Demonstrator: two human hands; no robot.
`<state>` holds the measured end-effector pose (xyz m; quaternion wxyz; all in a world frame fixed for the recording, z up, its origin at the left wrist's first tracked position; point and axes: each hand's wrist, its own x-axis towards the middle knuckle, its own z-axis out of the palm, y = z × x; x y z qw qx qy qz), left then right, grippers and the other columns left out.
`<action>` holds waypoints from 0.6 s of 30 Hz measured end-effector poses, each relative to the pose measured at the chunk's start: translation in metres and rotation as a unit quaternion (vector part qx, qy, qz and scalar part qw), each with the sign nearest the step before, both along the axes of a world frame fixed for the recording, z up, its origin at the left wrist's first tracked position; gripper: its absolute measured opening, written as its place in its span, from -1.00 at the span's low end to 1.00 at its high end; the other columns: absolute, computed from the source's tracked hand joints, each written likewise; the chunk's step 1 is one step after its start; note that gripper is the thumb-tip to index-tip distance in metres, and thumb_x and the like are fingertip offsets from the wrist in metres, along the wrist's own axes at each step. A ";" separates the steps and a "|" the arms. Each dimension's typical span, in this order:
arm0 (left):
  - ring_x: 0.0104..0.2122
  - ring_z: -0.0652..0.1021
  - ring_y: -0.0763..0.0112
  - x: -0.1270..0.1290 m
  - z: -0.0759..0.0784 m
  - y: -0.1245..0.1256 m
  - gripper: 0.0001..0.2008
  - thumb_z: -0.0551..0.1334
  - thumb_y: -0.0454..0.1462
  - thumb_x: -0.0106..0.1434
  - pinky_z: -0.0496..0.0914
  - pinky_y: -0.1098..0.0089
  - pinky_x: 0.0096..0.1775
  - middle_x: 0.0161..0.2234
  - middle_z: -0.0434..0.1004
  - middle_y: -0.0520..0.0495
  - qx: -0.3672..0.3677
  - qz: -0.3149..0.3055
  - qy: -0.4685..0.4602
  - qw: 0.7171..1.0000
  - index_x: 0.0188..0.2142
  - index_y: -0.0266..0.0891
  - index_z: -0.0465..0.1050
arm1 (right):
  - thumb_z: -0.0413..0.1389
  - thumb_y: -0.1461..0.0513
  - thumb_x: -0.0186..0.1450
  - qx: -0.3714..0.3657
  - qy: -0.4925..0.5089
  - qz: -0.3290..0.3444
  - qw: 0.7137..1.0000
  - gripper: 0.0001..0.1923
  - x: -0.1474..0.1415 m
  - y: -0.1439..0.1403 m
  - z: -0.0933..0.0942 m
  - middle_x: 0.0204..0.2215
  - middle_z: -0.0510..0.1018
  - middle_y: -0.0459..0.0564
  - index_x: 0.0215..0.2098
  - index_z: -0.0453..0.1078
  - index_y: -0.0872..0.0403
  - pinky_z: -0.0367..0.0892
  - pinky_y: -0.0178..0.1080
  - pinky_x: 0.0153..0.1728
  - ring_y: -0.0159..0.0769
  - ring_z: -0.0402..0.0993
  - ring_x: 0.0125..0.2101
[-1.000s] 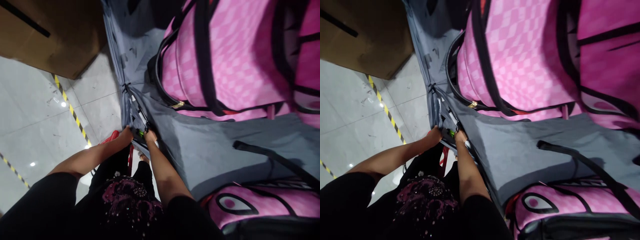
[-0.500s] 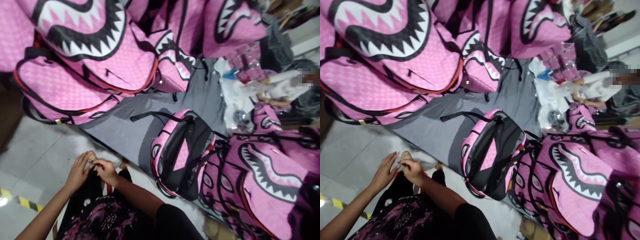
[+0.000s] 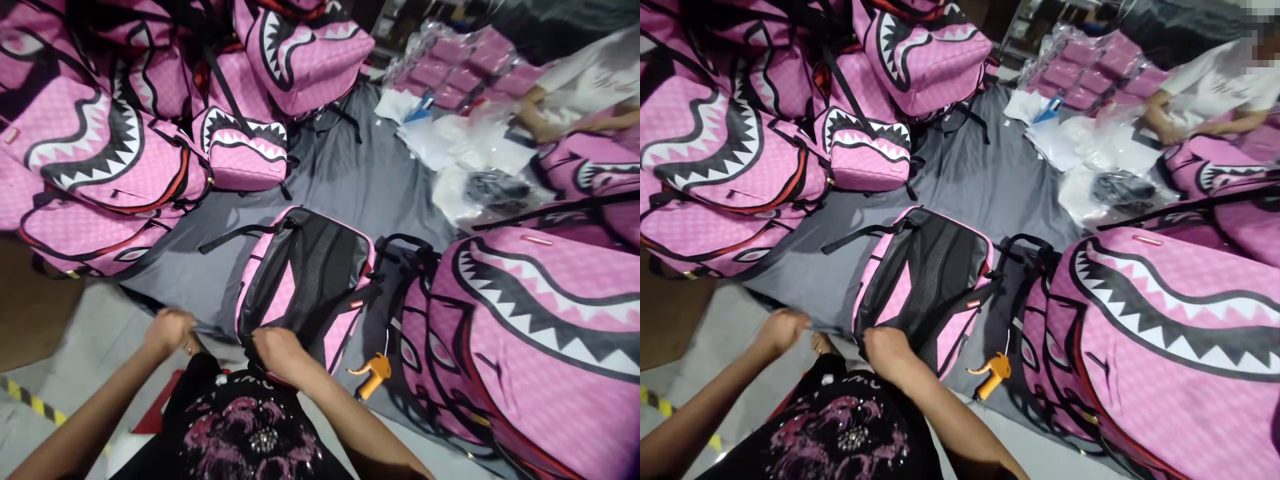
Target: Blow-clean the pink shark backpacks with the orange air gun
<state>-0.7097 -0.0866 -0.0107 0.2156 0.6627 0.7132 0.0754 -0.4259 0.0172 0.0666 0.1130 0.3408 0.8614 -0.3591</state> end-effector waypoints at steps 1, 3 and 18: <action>-0.27 0.61 0.17 0.001 0.006 0.015 -0.78 0.12 -0.28 0.20 0.43 0.19 -0.09 -0.35 0.64 -0.15 0.014 0.062 -0.006 0.998 -0.43 -0.21 0.55 | -0.07 0.32 0.35 -0.005 0.031 -0.039 0.999 -0.67 0.024 0.009 -0.002 -0.26 0.64 0.07 -0.17 0.54 0.06 0.39 -0.22 -0.23 -0.19 0.57 -0.25; -0.17 0.60 0.15 0.014 0.018 0.052 -0.77 0.16 -0.20 0.21 0.43 0.19 -0.04 -0.22 0.65 -0.16 0.078 0.170 -0.070 0.980 -0.33 -0.20 0.59 | -0.07 0.24 0.37 -0.025 0.122 -0.126 0.984 -0.66 0.066 0.030 -0.010 -0.14 0.61 0.07 -0.05 0.50 0.07 0.40 -0.18 -0.09 -0.20 0.54 -0.14; -0.40 0.50 0.49 0.181 0.000 0.285 -0.86 0.18 -0.45 0.14 0.40 0.42 -0.22 -0.44 0.52 0.04 0.172 0.225 -0.443 0.851 -0.39 -0.28 0.51 | -0.05 0.09 0.38 0.091 0.268 -0.345 0.895 -0.64 0.124 0.123 -0.069 -0.12 0.56 0.17 0.01 0.35 0.11 0.44 -0.03 -0.08 -0.15 0.54 -0.18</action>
